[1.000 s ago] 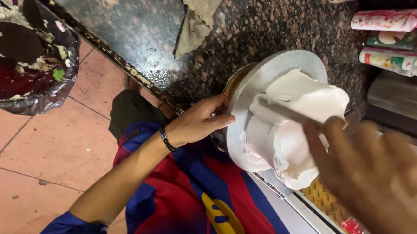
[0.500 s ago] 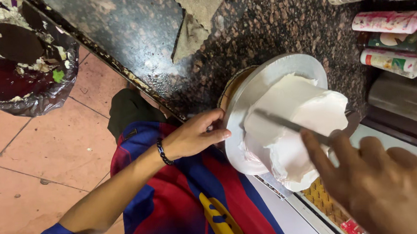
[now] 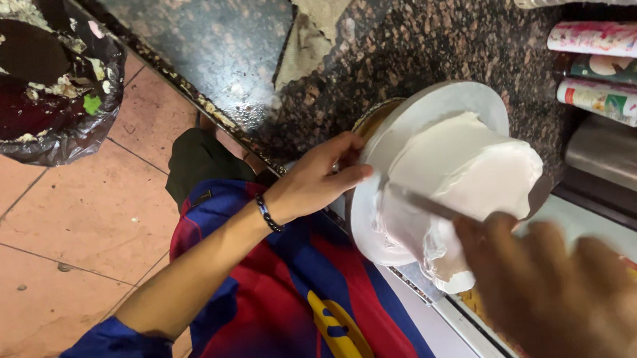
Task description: The person uses a metal spatula to spread white frosting onto a round cake placed on a rotating stand. They repeatedly scoop frosting from a container and smooth it over the cake's surface and sides, rotating the stand to ensure even coverage.
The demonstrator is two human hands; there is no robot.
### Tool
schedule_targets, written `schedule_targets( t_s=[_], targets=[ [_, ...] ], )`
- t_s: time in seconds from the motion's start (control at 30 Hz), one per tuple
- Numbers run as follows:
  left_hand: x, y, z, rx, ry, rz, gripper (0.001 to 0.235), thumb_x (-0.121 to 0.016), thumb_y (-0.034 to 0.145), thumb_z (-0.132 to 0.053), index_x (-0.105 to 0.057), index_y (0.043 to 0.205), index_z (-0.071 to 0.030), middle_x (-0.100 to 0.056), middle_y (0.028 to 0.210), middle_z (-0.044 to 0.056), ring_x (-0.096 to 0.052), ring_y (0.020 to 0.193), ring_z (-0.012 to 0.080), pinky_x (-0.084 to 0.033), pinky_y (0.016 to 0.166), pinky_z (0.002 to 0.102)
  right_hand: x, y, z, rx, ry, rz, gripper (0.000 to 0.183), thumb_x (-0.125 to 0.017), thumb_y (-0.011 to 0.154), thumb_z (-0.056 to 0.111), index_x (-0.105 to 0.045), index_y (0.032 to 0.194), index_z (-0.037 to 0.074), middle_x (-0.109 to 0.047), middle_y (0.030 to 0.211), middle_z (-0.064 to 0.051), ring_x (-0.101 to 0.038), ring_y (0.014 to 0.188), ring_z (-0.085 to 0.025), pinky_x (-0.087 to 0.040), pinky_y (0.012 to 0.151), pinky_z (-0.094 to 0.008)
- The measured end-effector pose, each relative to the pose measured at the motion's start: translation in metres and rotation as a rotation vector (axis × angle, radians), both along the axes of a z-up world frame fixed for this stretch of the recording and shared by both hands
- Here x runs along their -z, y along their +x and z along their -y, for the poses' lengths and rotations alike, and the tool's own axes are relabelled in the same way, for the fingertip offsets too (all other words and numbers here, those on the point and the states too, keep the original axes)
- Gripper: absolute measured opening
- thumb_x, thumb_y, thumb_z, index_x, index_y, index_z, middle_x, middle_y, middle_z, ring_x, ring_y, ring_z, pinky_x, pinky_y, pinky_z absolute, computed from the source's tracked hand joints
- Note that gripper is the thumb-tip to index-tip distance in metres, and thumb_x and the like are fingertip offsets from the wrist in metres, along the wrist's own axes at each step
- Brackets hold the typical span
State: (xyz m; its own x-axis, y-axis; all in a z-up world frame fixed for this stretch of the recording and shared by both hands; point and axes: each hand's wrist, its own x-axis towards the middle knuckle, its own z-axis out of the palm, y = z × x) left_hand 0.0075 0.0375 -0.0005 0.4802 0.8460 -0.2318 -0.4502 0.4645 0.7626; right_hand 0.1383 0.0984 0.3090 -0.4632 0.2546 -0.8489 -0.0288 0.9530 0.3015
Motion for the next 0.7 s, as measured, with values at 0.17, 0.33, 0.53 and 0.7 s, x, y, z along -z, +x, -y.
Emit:
schedule_targets(
  t_s=[0.17,0.33,0.53,0.7],
  targets=[
    [-0.006,-0.005,-0.010,-0.036,0.136,-0.011,0.026,-0.066,0.099,-0.023,-0.062,0.113,-0.002,-0.066,0.092,0.001,-0.062,0.084,0.0097,-0.052,0.074,0.029,0.006,0.006,-0.023,-0.003,0.143,0.104,0.059,-0.060,0.085,0.020,-0.061,0.143,0.026,-0.068,0.102,-0.003,-0.057,0.064,-0.014,-0.049,0.050,-0.026],
    [-0.011,-0.003,-0.019,0.021,0.033,-0.076,0.028,-0.064,0.099,-0.028,-0.063,0.108,-0.001,-0.061,0.078,0.004,-0.058,0.070,0.0130,-0.049,0.062,0.032,0.001,0.001,-0.006,0.100,0.123,-0.102,0.053,-0.062,0.087,0.016,-0.067,0.140,0.013,-0.066,0.099,-0.002,-0.062,0.067,-0.018,-0.047,0.046,-0.030],
    [-0.006,-0.002,-0.013,0.021,0.047,-0.053,0.026,-0.066,0.099,-0.027,-0.060,0.102,-0.001,-0.056,0.078,0.003,-0.053,0.073,0.0103,-0.047,0.063,0.030,0.000,0.005,-0.008,0.069,0.140,-0.009,0.051,-0.062,0.092,0.013,-0.062,0.142,0.025,-0.067,0.100,0.003,-0.052,0.057,-0.011,-0.046,0.047,-0.027],
    [0.001,-0.005,0.012,0.075,0.056,-0.002,0.026,-0.070,0.096,-0.025,-0.061,0.103,-0.002,-0.058,0.086,0.003,-0.053,0.080,0.0087,-0.048,0.068,0.028,0.006,0.026,-0.039,0.143,0.182,0.132,0.053,-0.058,0.090,0.022,-0.063,0.143,0.026,-0.065,0.095,0.005,-0.058,0.067,-0.011,-0.050,0.056,-0.024]
  ],
)
